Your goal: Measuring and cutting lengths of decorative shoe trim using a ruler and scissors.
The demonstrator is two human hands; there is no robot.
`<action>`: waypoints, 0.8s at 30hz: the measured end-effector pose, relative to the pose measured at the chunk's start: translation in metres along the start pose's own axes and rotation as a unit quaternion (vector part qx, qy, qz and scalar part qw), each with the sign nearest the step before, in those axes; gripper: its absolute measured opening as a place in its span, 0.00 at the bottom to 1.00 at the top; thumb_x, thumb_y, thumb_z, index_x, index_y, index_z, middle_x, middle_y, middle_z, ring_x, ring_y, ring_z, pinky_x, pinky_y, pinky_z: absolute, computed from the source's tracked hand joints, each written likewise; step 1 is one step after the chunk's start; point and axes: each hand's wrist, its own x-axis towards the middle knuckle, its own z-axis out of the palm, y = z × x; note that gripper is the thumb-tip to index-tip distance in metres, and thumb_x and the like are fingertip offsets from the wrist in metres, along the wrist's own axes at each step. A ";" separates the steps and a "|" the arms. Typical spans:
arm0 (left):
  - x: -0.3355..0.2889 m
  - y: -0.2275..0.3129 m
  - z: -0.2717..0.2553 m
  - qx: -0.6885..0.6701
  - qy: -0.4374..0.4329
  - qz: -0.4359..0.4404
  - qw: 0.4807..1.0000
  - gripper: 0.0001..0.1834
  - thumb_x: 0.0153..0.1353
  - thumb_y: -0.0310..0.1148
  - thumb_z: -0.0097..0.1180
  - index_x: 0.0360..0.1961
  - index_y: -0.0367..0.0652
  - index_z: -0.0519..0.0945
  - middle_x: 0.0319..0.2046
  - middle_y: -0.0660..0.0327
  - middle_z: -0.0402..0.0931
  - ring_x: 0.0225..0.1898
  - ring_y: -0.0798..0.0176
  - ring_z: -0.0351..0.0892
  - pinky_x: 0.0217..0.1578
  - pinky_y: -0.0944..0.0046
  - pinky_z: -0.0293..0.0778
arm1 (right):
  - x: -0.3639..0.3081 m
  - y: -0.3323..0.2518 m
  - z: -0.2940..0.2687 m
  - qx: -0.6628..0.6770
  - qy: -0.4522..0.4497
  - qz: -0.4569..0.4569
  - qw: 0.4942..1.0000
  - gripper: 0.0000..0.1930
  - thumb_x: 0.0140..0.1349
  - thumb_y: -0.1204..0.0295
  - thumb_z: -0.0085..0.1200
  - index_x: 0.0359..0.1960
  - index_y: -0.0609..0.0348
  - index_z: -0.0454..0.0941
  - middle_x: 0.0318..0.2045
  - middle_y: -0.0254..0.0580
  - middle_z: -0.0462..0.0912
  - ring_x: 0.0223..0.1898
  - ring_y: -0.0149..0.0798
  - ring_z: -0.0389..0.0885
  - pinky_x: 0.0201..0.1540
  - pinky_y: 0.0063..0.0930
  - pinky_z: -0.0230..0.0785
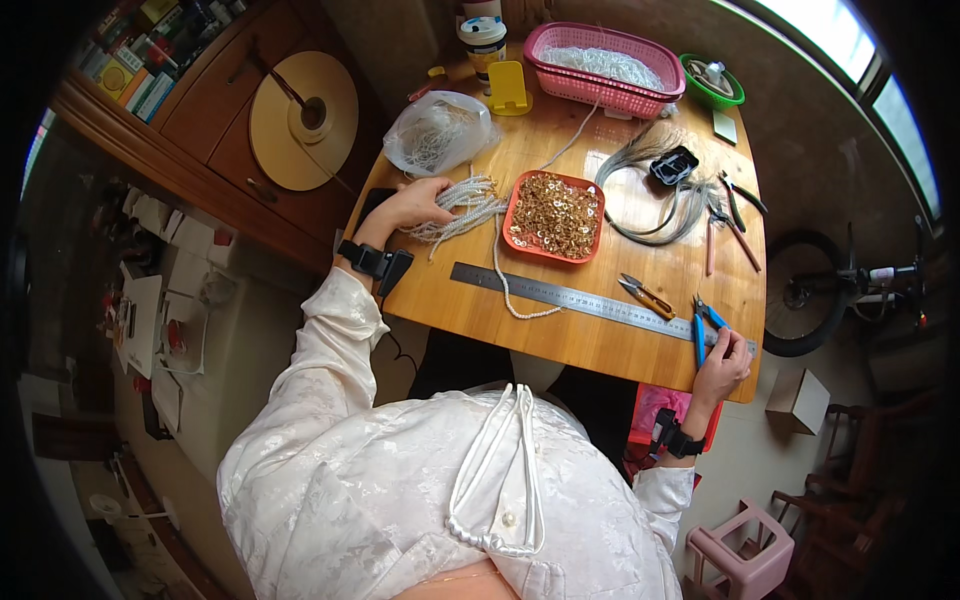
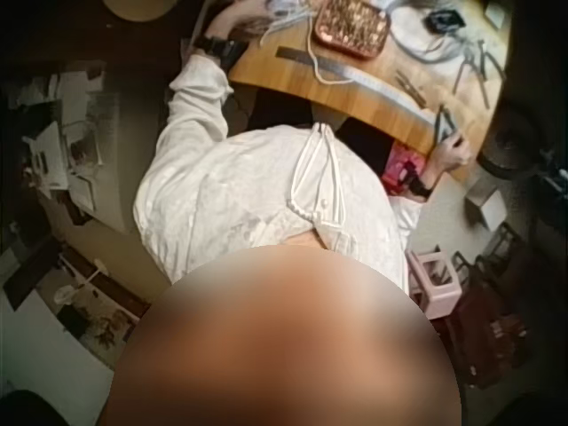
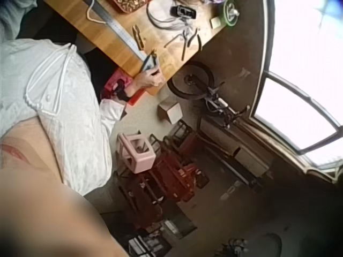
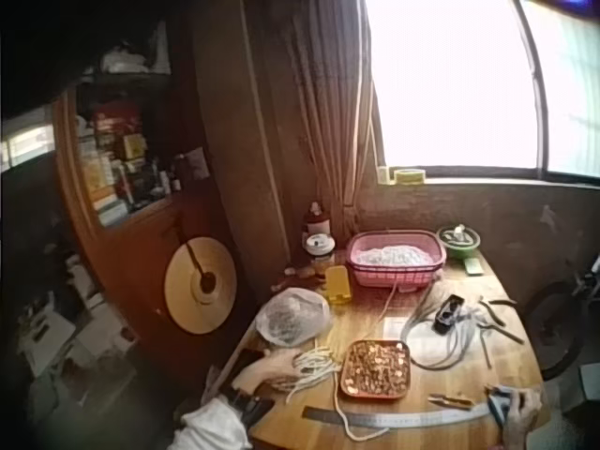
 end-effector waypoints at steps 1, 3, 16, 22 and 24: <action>-0.001 0.003 0.001 0.021 0.016 -0.002 1.000 0.27 0.43 0.34 0.63 0.47 0.38 0.75 0.40 0.54 0.79 0.44 0.57 0.76 0.52 0.53 0.59 | 0.000 0.000 0.000 0.000 0.000 0.000 1.000 0.14 0.66 0.59 0.50 0.32 0.58 0.77 0.31 0.40 0.79 0.37 0.44 0.74 0.43 0.38 0.62; -0.004 0.009 0.003 0.064 0.047 -0.006 0.997 0.24 0.43 0.37 0.63 0.44 0.42 0.76 0.41 0.50 0.79 0.49 0.49 0.75 0.57 0.34 0.45 | 0.000 0.000 -0.001 -0.004 0.001 0.003 1.000 0.14 0.66 0.59 0.50 0.32 0.58 0.77 0.30 0.40 0.79 0.37 0.44 0.74 0.43 0.38 0.62; 0.001 0.007 0.006 0.110 0.077 -0.012 0.991 0.23 0.42 0.39 0.58 0.41 0.40 0.79 0.38 0.51 0.80 0.46 0.49 0.76 0.57 0.43 0.53 | 0.000 -0.001 -0.001 0.000 0.000 0.005 1.000 0.15 0.66 0.59 0.49 0.32 0.58 0.77 0.30 0.41 0.79 0.37 0.44 0.74 0.43 0.38 0.62; -0.002 0.015 -0.004 0.035 0.048 -0.065 0.996 0.21 0.41 0.41 0.56 0.37 0.42 0.81 0.35 0.51 0.81 0.44 0.50 0.78 0.55 0.42 0.56 | -0.001 0.002 0.000 0.001 -0.001 0.007 1.000 0.14 0.66 0.59 0.49 0.32 0.58 0.77 0.31 0.41 0.79 0.37 0.44 0.74 0.43 0.38 0.61; 0.000 0.008 -0.003 0.026 0.056 -0.068 0.996 0.21 0.41 0.42 0.56 0.37 0.43 0.82 0.35 0.52 0.82 0.43 0.50 0.78 0.54 0.41 0.57 | -0.001 0.002 0.000 0.004 -0.002 0.009 1.000 0.14 0.66 0.60 0.49 0.32 0.58 0.77 0.31 0.41 0.79 0.37 0.44 0.74 0.43 0.38 0.62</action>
